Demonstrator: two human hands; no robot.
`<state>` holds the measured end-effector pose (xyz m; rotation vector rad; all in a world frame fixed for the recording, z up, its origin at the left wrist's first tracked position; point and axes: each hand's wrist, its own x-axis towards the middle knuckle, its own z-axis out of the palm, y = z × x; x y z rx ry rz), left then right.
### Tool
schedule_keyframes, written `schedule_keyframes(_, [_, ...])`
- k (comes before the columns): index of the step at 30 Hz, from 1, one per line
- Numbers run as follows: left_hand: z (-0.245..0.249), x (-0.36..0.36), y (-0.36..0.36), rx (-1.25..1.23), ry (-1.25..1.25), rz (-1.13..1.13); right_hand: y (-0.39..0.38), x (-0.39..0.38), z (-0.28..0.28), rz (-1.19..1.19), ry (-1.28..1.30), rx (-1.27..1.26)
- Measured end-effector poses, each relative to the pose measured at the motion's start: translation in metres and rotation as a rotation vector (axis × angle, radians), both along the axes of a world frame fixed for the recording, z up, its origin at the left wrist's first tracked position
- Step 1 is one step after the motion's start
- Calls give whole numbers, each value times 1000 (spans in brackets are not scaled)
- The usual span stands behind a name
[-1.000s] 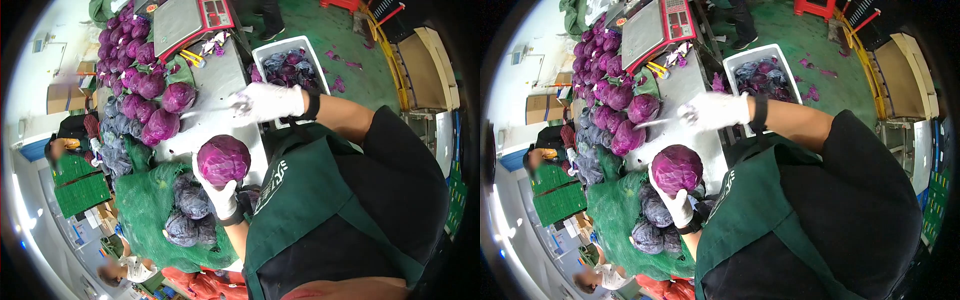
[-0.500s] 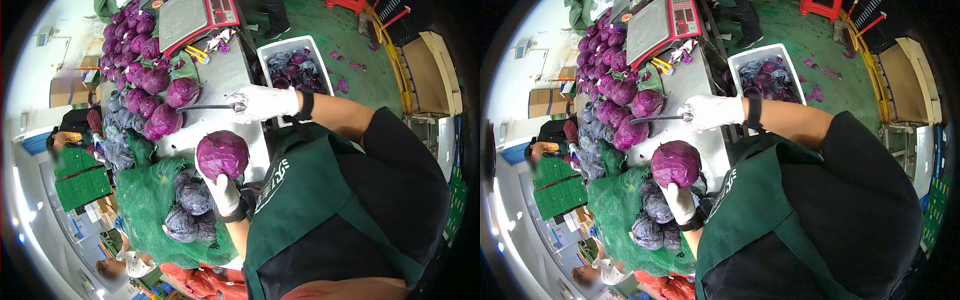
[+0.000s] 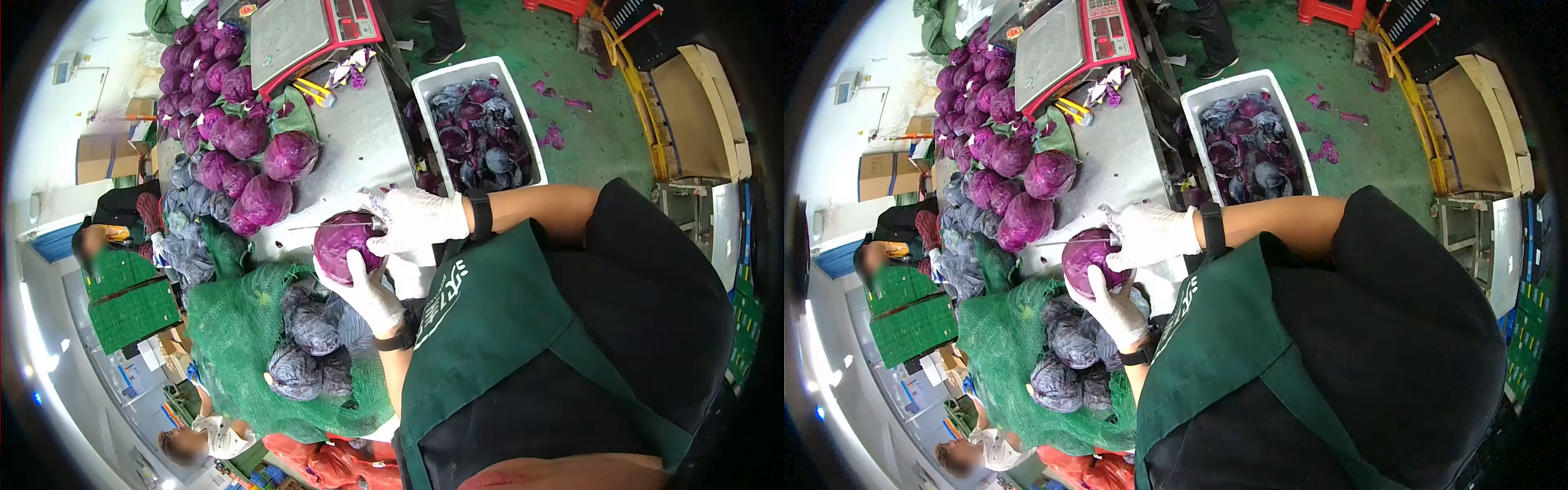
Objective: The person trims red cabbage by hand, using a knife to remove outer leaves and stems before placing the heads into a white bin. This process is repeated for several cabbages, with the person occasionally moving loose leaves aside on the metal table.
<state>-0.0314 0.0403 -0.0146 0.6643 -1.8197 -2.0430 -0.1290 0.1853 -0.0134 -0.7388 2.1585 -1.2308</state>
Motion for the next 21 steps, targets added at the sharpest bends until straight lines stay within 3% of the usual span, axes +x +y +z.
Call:
schedule_keyframes(1, [1,-1,3,1,-2,0,-3,1,-7,0,-2,1])
schedule_keyframes(3, [2,-1,7,-100,44,7,-15,3,-33,-171,27,-227])
schedule_keyframes(7, [-6,-3,1,-119,89,26,-21,0,-47,-218,107,-387])
schedule_keyframes(9, [-2,-3,-3,64,76,12,-13,-6,-34,-158,-433,-739])
schedule_keyframes(10, [-1,-2,-10,243,69,-57,-7,-16,-35,-140,-770,-707])
schedule_keyframes(12, [-20,5,-41,634,-34,-169,7,-35,-47,-104,-682,-845])
schedule_keyframes(14, [-16,7,-40,711,-19,-205,34,-48,-17,-143,-606,-676])
schedule_keyframes(16, [-14,9,-41,788,-10,-249,50,-66,-28,-280,-431,-470])
schedule_keyframes(18, [-15,12,-43,912,6,-275,60,-82,-55,-412,50,-288])
schedule_keyframes(20, [-18,14,-45,929,4,-235,78,-87,-54,-334,552,402])
schedule_keyframes(21, [-17,13,-46,883,-2,-238,77,-81,-39,-346,541,381])
